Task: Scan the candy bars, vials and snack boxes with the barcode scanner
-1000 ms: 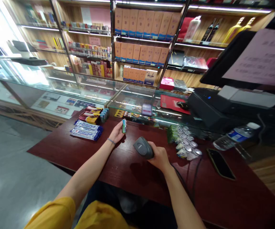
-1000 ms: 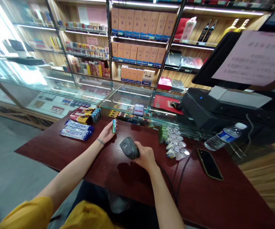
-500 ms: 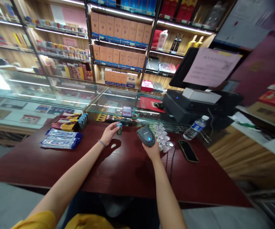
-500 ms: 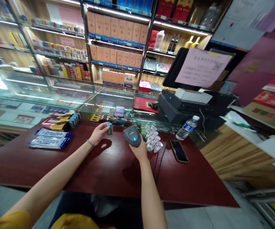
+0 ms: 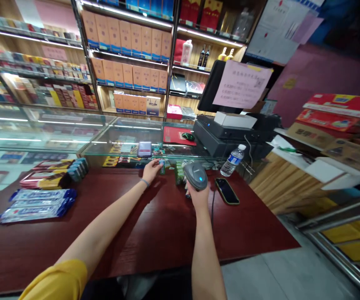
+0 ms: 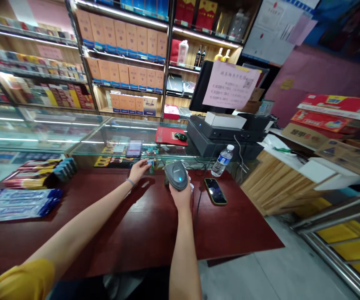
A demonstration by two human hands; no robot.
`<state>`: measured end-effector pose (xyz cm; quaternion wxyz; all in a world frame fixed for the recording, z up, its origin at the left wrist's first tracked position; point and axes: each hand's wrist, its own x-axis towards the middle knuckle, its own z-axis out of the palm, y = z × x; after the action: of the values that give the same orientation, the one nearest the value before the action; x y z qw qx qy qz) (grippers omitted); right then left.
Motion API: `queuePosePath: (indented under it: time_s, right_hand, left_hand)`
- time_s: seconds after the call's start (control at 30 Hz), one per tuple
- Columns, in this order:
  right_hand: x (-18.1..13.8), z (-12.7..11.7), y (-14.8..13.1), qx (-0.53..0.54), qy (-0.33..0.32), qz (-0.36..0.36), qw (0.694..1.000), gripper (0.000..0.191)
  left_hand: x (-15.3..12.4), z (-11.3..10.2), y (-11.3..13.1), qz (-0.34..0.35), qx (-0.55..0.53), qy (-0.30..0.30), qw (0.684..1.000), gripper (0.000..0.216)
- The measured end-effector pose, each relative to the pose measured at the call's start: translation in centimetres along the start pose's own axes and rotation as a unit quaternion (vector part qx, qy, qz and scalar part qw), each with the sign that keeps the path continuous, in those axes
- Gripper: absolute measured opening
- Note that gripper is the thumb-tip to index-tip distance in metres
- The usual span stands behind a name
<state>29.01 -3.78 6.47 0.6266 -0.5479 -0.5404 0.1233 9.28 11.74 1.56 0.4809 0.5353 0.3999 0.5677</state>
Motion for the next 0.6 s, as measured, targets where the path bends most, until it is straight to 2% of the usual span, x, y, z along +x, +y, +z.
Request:
queuePosePath:
  time_s: [0.13, 0.3, 0.6]
  right_hand:
    - [0.2, -0.9, -0.5, 0.058, 0.033, 0.039, 0.997, 0.038]
    - [0.4, -1.4, -0.8, 0.085, 0.066, 0.043, 0.993, 0.040]
    - [0.4, -1.2, -1.0, 0.076, 0.067, 0.067, 0.993, 0.043]
  left_hand:
    - [1.3, 1.9, -1.8, 0.011, 0.012, -0.025, 1.000, 0.043]
    - [2.2, 3.9, -3.4, 0.030, 0.030, -0.047, 0.998, 0.039]
    - [2.9, 5.3, -4.9, 0.037, 0.053, -0.028, 0.998, 0.035]
